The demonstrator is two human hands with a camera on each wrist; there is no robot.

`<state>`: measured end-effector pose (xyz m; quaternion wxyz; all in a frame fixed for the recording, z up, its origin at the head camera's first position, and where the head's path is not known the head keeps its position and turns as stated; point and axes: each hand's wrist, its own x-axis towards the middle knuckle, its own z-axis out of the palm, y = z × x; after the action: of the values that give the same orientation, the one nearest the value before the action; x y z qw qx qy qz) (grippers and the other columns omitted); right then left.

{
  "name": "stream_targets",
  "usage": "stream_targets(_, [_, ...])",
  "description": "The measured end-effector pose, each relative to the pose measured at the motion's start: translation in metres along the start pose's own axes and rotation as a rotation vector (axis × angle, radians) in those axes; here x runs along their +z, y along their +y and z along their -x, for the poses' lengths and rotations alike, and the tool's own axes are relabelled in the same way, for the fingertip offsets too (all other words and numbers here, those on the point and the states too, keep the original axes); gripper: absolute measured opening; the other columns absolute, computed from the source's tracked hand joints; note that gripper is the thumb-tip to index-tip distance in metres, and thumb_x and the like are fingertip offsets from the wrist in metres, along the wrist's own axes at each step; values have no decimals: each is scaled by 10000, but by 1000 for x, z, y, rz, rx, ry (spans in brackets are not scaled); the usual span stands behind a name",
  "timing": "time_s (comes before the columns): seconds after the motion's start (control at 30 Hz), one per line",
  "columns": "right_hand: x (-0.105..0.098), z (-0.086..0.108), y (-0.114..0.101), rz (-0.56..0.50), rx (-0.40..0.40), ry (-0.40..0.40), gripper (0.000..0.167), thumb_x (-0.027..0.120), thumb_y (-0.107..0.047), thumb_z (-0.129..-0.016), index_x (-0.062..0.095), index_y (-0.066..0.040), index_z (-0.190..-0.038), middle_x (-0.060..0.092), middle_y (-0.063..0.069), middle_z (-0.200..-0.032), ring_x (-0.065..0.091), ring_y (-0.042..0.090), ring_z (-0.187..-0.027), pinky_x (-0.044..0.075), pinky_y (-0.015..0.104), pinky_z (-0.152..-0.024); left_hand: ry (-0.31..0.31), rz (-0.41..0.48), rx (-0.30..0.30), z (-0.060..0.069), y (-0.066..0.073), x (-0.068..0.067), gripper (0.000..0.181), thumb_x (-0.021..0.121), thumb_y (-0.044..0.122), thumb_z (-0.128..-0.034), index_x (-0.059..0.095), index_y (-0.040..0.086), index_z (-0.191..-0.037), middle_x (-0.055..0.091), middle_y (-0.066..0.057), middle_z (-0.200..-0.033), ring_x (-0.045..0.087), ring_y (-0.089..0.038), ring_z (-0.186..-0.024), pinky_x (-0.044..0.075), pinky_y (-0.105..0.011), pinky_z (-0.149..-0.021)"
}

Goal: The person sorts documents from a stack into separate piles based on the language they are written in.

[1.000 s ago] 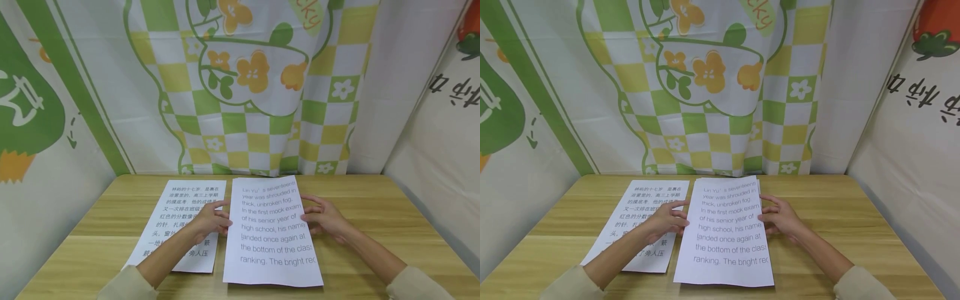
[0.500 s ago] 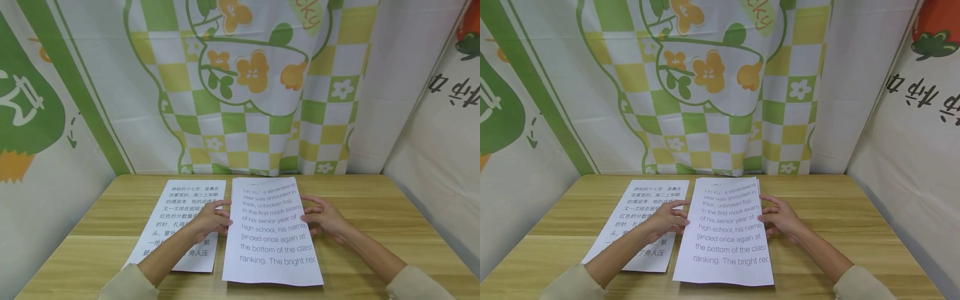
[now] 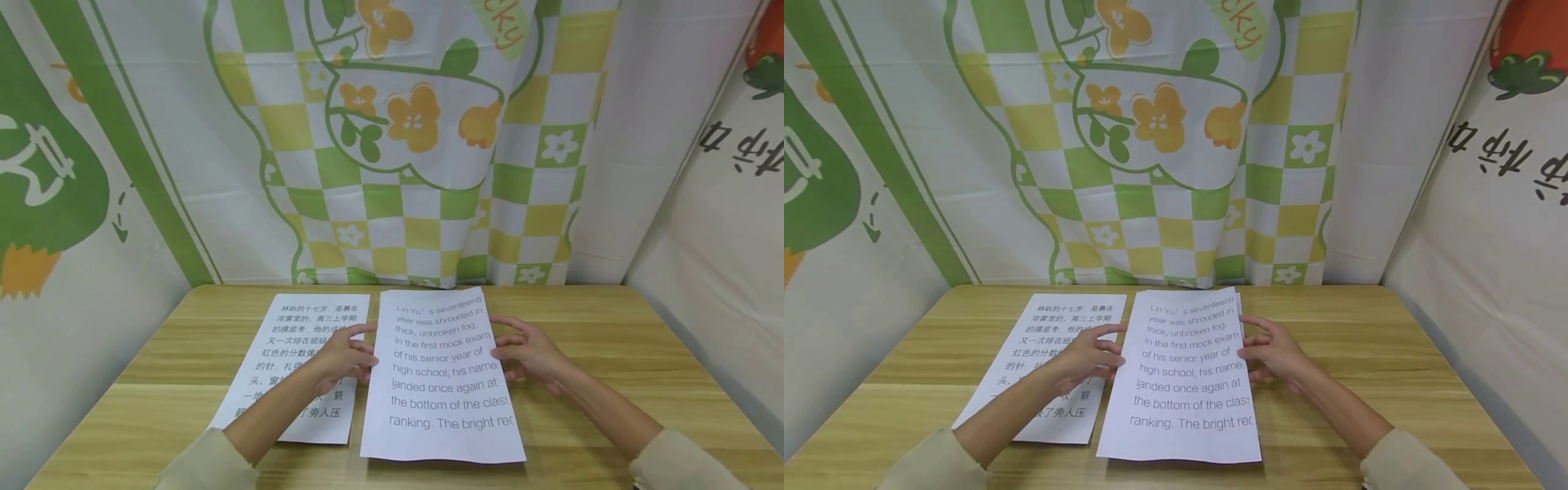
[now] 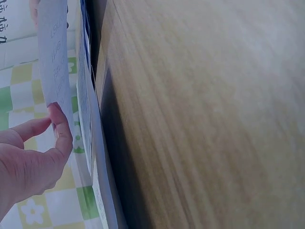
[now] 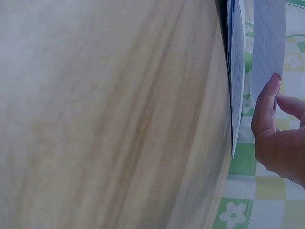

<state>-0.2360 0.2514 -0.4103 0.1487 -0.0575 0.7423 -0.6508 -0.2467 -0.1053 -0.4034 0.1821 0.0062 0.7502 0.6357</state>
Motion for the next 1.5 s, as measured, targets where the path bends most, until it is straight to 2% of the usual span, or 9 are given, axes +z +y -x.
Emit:
stream_targets(0.27, [-9,1,-1,1,18,21,763,661,38,-954,275,-10,-1610,680,82,-1059,712,209,-884,645,346,-672,-33,18,10,-3,3,6,729,661,-150,-882,423,7,-1553,605,-143,-1011,637,-197,-718,622,-309,-664])
stream_targets(0.57, [-31,6,-1,-1,-2,5,741,650,36,-957,272,32,-1595,688,74,-1073,721,206,-891,653,372,-711,-59,44,23,-12,9,28,726,655,-181,-870,430,-13,-1539,641,-166,-1022,659,-200,-733,639,-319,-675])
stream_targets(0.83, [-53,11,3,14,11,15,738,642,15,-973,258,17,-1603,696,67,-1101,729,212,-901,657,389,-731,-80,45,36,-24,14,48,744,675,-177,-856,437,2,-1537,648,-145,-984,666,-198,-733,640,-310,-673])
stream_targets(1.1, [-72,17,3,28,10,12,742,623,7,-991,217,18,-1613,692,56,-1110,732,207,-921,657,395,-756,-103,102,32,-36,18,65,798,676,-209,-822,430,13,-1548,625,-119,-944,659,-200,-732,641,-311,-669])
stream_targets(1.3, [-87,21,5,44,3,9,732,625,-17,-1003,221,8,-1613,686,47,-1137,724,196,-945,653,402,-777,-111,108,39,-42,21,79,808,673,-222,-821,418,5,-1553,632,-142,-986,663,-200,-727,650,-328,-682])
stream_targets(1.5, [-101,25,7,35,4,-5,661,637,-28,-1002,347,-61,-1595,688,24,-1129,727,209,-957,649,411,-799,-125,114,32,-48,23,93,825,673,-234,-817,418,18,-1560,652,-152,-982,668,-200,-715,652,-327,-673])
